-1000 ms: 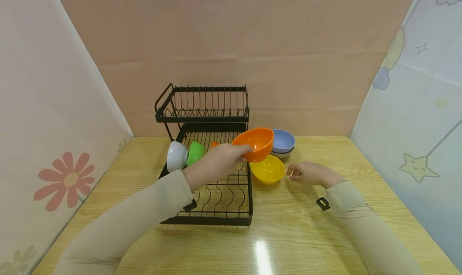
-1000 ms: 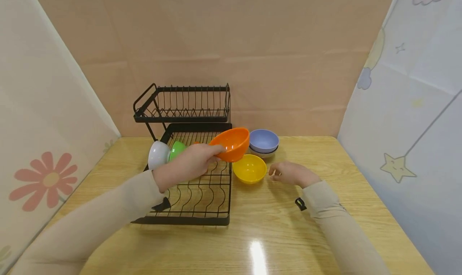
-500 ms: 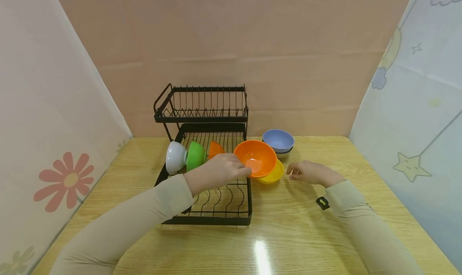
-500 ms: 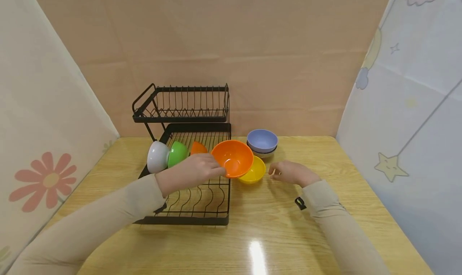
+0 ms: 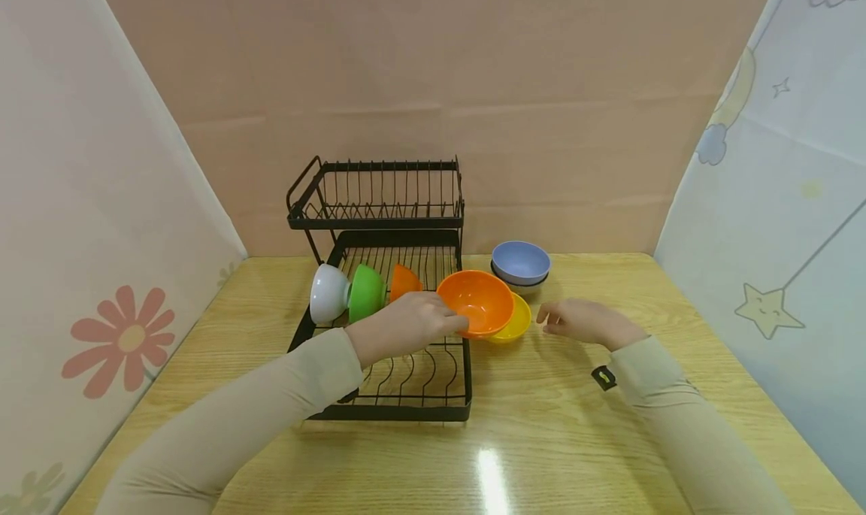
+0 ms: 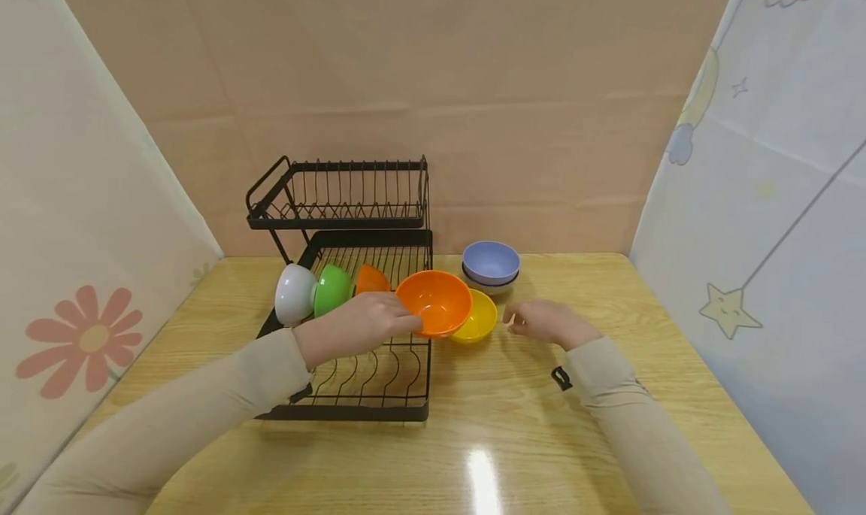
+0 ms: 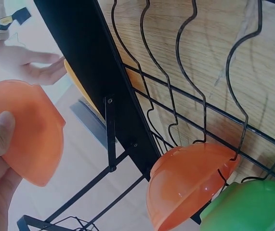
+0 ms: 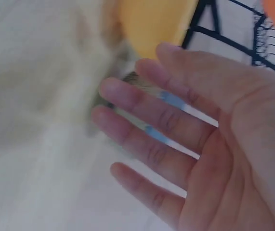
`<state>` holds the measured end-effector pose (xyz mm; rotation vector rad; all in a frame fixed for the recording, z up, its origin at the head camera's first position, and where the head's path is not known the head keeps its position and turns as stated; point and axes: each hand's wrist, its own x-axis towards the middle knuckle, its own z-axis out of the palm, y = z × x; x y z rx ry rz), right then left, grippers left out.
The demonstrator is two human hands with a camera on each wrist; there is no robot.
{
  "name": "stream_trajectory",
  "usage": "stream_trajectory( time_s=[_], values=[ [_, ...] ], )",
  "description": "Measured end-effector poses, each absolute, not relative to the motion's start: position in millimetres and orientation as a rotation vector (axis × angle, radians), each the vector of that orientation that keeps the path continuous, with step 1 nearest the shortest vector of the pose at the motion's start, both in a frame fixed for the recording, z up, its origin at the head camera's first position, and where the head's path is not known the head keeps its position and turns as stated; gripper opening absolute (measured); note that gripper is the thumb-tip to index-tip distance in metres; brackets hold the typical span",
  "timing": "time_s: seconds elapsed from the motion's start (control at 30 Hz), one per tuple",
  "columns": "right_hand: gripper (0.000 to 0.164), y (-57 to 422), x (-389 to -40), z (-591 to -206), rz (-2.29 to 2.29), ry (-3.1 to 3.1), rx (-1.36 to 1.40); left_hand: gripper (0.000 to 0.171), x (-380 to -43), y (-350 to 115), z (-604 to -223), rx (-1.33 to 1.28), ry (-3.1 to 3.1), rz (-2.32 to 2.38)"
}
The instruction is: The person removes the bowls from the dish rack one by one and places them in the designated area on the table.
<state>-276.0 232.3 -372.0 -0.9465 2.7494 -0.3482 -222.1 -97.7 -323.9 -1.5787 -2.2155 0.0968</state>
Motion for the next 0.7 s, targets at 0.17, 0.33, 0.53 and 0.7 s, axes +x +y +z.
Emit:
stream_trajectory(
  time_s=[0.17,0.33,0.53,0.7],
  values=[
    [0.019,219,-260,-348,-0.111,2.988,-0.979,0.014,-223,-98,-324,-1.57,-2.221,0.116],
    [0.035,199,-235,-320,0.034,3.233,-1.106,0.013,-224,-97,-325,-1.57,-2.213,0.103],
    [0.062,179,-214,-303,-0.123,3.303,-1.304,0.013,-225,-96,-326,-1.571,-2.221,0.092],
    [0.063,170,-213,-309,-0.278,3.177,-1.657,0.014,-225,-97,-326,-1.566,-2.223,0.086]
  ],
)
